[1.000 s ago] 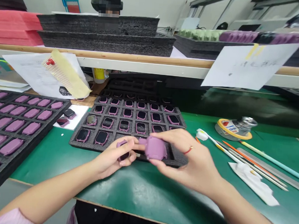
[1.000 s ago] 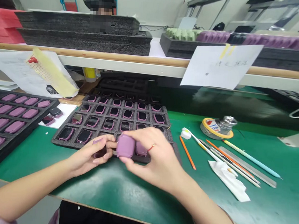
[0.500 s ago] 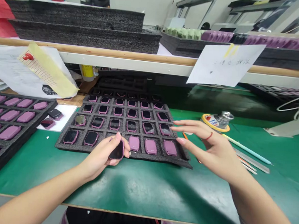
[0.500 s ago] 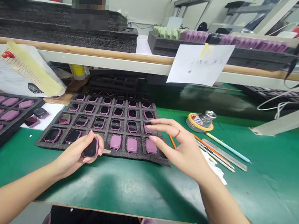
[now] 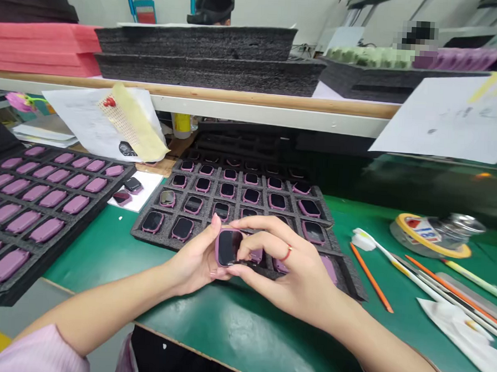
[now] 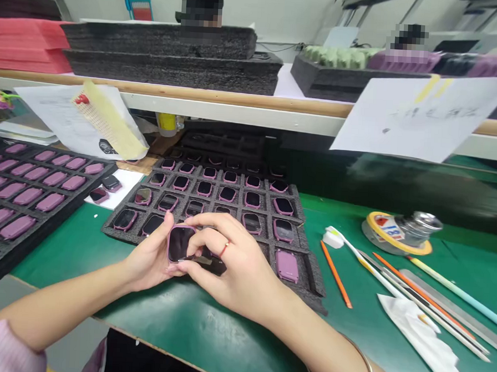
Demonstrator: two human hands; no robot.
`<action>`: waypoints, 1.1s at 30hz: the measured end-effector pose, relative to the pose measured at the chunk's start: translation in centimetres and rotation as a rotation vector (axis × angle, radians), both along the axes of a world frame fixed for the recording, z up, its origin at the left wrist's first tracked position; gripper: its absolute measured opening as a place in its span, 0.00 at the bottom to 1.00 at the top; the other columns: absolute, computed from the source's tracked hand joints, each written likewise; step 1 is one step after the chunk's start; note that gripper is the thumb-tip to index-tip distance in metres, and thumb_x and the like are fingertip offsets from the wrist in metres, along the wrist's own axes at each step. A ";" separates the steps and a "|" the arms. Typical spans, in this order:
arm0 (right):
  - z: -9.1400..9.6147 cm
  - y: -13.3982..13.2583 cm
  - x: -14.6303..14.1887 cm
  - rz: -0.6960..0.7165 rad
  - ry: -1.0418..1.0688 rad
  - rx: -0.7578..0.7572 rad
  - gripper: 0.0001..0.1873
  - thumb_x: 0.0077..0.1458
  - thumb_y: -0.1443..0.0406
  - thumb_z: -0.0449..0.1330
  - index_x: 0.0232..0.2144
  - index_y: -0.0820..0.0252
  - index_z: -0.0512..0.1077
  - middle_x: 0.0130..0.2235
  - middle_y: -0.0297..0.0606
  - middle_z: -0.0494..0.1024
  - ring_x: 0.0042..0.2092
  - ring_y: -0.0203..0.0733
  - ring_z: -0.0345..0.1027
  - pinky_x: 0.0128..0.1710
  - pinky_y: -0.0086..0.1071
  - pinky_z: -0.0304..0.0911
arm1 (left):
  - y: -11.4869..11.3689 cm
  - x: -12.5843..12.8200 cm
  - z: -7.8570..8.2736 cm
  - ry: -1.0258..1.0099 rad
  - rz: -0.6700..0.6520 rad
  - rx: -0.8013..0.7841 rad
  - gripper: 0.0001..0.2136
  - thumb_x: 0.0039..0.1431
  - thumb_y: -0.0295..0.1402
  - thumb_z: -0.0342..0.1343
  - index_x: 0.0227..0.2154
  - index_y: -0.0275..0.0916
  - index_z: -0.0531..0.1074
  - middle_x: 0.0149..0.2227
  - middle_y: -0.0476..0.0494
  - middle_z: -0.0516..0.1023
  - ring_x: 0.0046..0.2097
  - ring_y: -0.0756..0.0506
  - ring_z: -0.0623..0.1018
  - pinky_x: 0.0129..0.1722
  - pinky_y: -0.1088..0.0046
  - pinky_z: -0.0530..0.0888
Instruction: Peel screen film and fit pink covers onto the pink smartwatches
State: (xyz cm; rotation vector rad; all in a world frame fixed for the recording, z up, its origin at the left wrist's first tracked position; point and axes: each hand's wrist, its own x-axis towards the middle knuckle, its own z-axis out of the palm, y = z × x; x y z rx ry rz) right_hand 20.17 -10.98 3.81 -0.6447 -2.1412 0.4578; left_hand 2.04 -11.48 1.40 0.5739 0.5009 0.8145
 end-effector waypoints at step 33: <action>0.6 -2.2 2.4 -0.013 -0.026 0.105 0.23 0.62 0.70 0.61 0.55 0.38 0.75 0.46 0.33 0.84 0.44 0.49 0.81 0.45 0.44 0.79 | -0.3 0.0 0.2 -0.014 -0.094 0.055 0.29 0.51 0.60 0.63 0.34 0.34 0.77 0.25 0.49 0.70 0.21 0.55 0.64 0.18 0.80 0.54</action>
